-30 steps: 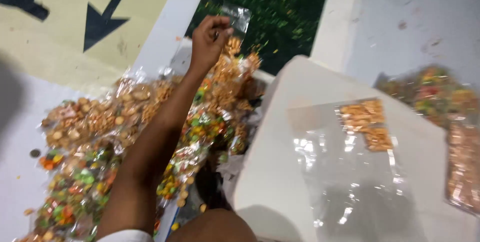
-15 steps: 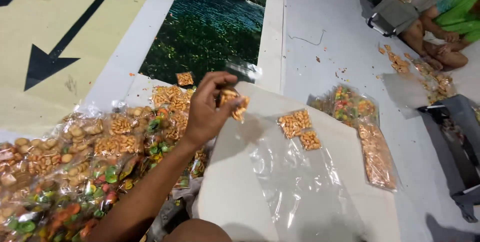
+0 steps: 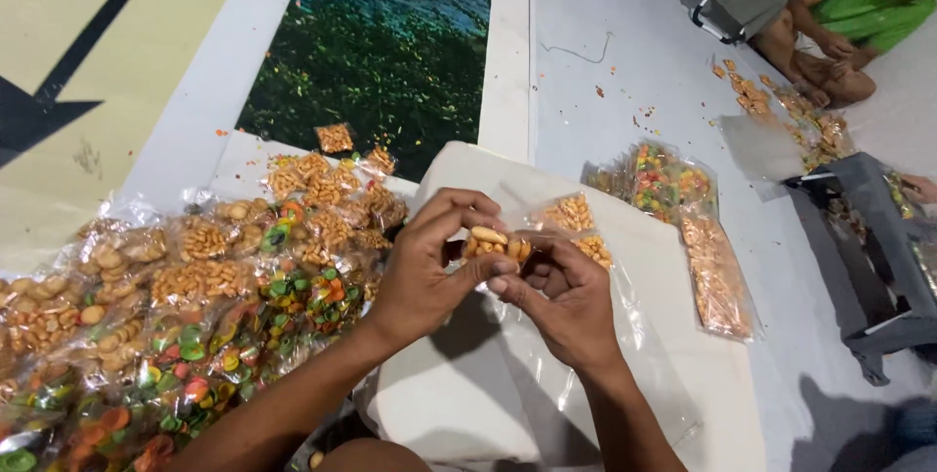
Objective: Packaging small snack packets into a larger plastic bag
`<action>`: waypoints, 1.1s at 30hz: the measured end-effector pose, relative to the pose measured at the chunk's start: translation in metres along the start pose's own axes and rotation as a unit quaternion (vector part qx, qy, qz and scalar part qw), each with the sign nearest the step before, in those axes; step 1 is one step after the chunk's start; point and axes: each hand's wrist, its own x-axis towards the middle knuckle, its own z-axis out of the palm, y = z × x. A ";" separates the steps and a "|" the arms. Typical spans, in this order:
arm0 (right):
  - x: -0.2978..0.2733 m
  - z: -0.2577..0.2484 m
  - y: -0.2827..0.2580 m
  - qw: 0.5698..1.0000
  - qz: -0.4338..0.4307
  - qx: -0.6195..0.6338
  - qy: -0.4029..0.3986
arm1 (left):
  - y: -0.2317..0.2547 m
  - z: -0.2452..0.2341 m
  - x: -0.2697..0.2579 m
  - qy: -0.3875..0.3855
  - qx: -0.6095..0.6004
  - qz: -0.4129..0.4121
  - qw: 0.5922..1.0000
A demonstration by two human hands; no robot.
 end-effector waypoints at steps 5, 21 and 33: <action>-0.008 -0.014 0.003 0.998 0.036 0.034 0.035 | -0.017 0.003 -0.006 -0.052 0.042 -0.050 0.997; -0.017 -0.038 0.001 0.996 0.071 0.031 -0.030 | -0.010 0.014 -0.009 -0.091 0.006 -0.131 0.987; -0.016 -0.041 0.010 0.998 0.064 0.028 0.006 | -0.015 0.016 -0.014 -0.110 -0.009 -0.188 0.976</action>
